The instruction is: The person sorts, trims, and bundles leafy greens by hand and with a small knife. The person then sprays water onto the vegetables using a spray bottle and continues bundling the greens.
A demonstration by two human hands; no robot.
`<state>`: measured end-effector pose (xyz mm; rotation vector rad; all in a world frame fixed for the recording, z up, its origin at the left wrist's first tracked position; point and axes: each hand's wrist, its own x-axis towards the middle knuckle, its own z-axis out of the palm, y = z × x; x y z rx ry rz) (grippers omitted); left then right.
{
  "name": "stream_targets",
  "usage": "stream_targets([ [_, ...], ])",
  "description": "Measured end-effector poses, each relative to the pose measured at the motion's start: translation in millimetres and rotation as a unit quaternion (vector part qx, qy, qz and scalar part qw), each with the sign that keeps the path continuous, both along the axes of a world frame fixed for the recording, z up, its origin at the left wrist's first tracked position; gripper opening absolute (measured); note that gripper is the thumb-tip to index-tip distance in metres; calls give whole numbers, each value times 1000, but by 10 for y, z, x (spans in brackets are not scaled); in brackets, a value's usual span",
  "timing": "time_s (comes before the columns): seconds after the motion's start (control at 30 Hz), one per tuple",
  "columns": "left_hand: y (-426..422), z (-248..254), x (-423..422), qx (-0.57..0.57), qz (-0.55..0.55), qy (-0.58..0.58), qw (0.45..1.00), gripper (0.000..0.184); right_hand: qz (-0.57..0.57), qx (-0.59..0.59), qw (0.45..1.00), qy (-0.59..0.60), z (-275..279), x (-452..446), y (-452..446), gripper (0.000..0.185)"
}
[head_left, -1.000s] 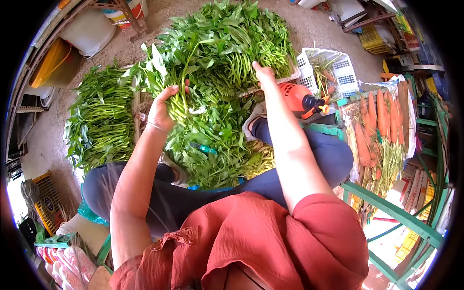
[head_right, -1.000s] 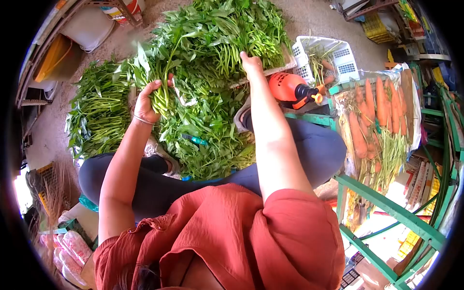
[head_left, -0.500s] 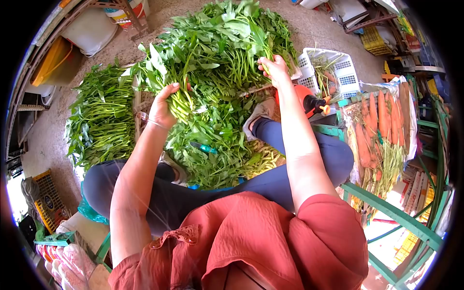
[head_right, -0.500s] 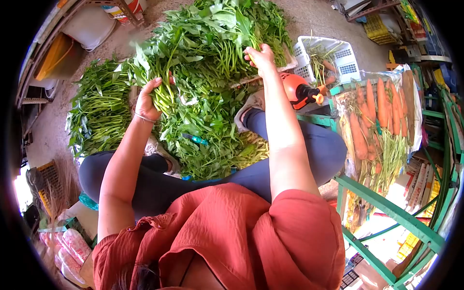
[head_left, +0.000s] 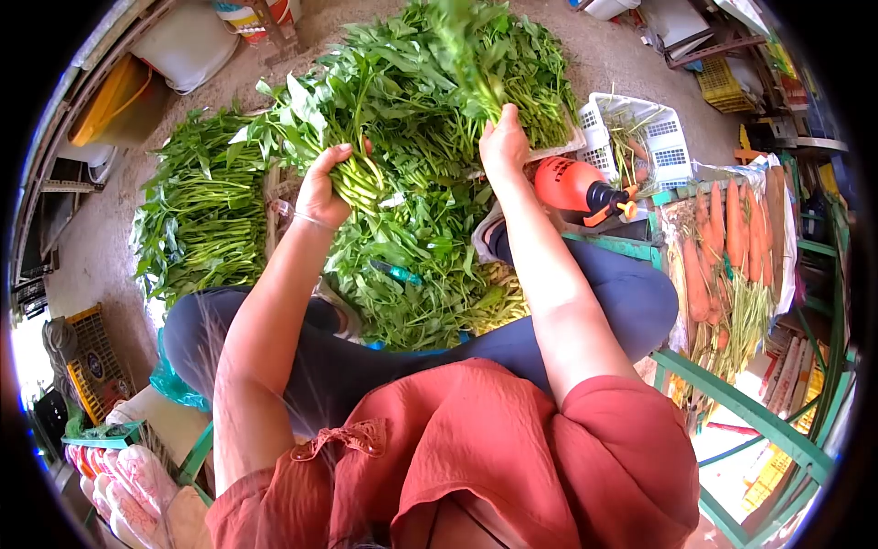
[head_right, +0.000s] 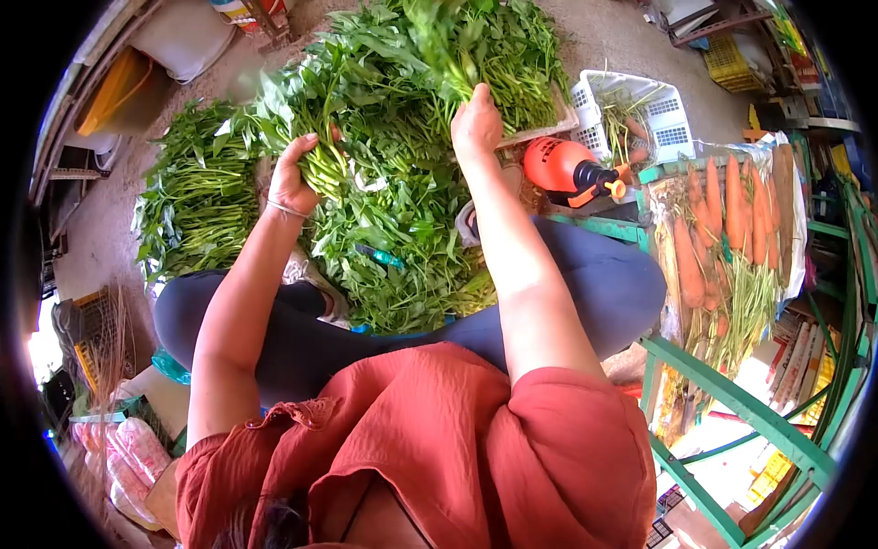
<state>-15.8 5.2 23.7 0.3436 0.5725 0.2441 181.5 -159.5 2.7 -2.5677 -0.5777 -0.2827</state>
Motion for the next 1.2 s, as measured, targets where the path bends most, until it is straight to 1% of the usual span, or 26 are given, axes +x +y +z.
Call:
stream_targets([
  [0.03, 1, -4, -5, -5, 2, -6, 1000, 19, 27, 35, 999, -13, -7, 0, -7, 28],
  [0.07, 10, -17, -15, -11, 6, -11, 1000, 20, 32, 36, 999, -13, -26, 2, 12, 28],
  [0.13, 13, -27, -26, -24, 9, -16, 1000, 21, 78, 93, 987, -106, 113, -141, 34, 31],
  [0.2, -19, -1, -22, -31, 1, -18, 999, 21, 88, 105, 988, -75, 189, -302, 90, 33],
  [0.23, -39, -33, -9, -17, 9, -23, 1000, 39, 93, 118, 987, -60, 234, -397, 130, 33],
  [0.27, -56, -71, -5, 1, 2, -12, 1000, 44, 99, 131, 986, -42, 271, -510, 169, 34],
  [0.33, -102, 26, 20, -30, -39, -105, 993, 48, 140, 157, 976, -48, 315, -750, 234, 32],
  [0.37, -94, 25, 30, -31, -49, -112, 992, 46, 162, 156, 974, -43, 335, -874, 246, 32],
  [0.4, -117, 62, 47, -37, -25, -89, 995, 41, 183, 154, 970, -38, 344, -975, 252, 33],
  [0.47, -95, 98, 56, -58, -15, -106, 993, 30, 254, 145, 953, -77, 245, -1105, 256, 36],
  [0.5, -73, 80, 77, -72, 0, -100, 992, 25, 263, 131, 954, -57, 269, -1191, 252, 38],
  [0.53, -60, 67, 79, -73, 7, -86, 994, 25, 271, 117, 955, -38, 302, -1271, 238, 40],
  [0.6, -32, 55, 40, -76, -31, -100, 992, 24, 289, 94, 953, -3, 356, -1311, 214, 44],
  [0.67, 31, -105, 33, -66, 4, -69, 995, 24, 322, 135, 936, 33, 353, -1326, 212, 45],
  [0.7, 53, -79, 16, -70, -3, -75, 995, 23, 335, 154, 929, 27, 389, -1348, 211, 39],
  [0.73, 61, -40, 0, -74, -9, -81, 994, 23, 333, 155, 930, 29, 393, -1343, 206, 39],
  [0.8, 64, -40, 3, -55, 9, -61, 997, 22, 309, 183, 916, 181, 394, -1282, 218, 35],
  [0.83, 54, 14, -8, -56, 7, -66, 996, 21, 248, 211, 860, 392, 491, -1206, 195, 34],
  [0.87, 33, 50, -21, -58, 4, -71, 996, 21, 234, 235, 870, 366, 578, -1163, 216, 34],
  [0.93, 29, 56, -39, -53, -12, -88, 995, 19, 236, 184, 914, 273, 562, -1121, 282, 31],
  [0.97, 21, 56, -31, -48, -10, -85, 995, 18, 236, 188, 922, 241, 559, -1124, 309, 27],
  [1.0, 14, 57, -25, -43, -7, -83, 996, 17, 236, 188, 922, 241, 539, -1121, 327, 27],
  [1.07, 10, 57, -13, -37, -3, -80, 996, 16, 177, 293, 882, 325, 436, -1119, 349, 22],
  [1.1, 19, 77, 4, -29, 13, -77, 997, 16, 168, 312, 879, 318, 442, -1122, 360, 21],
  [1.13, 33, 95, 11, -21, 28, -74, 997, 16, 140, 282, 904, 290, 503, -1156, 298, 18],
  [1.2, 75, 150, 15, -37, 28, -79, 996, 19, 102, 205, 932, 282, 377, -1216, 176, 14],
])
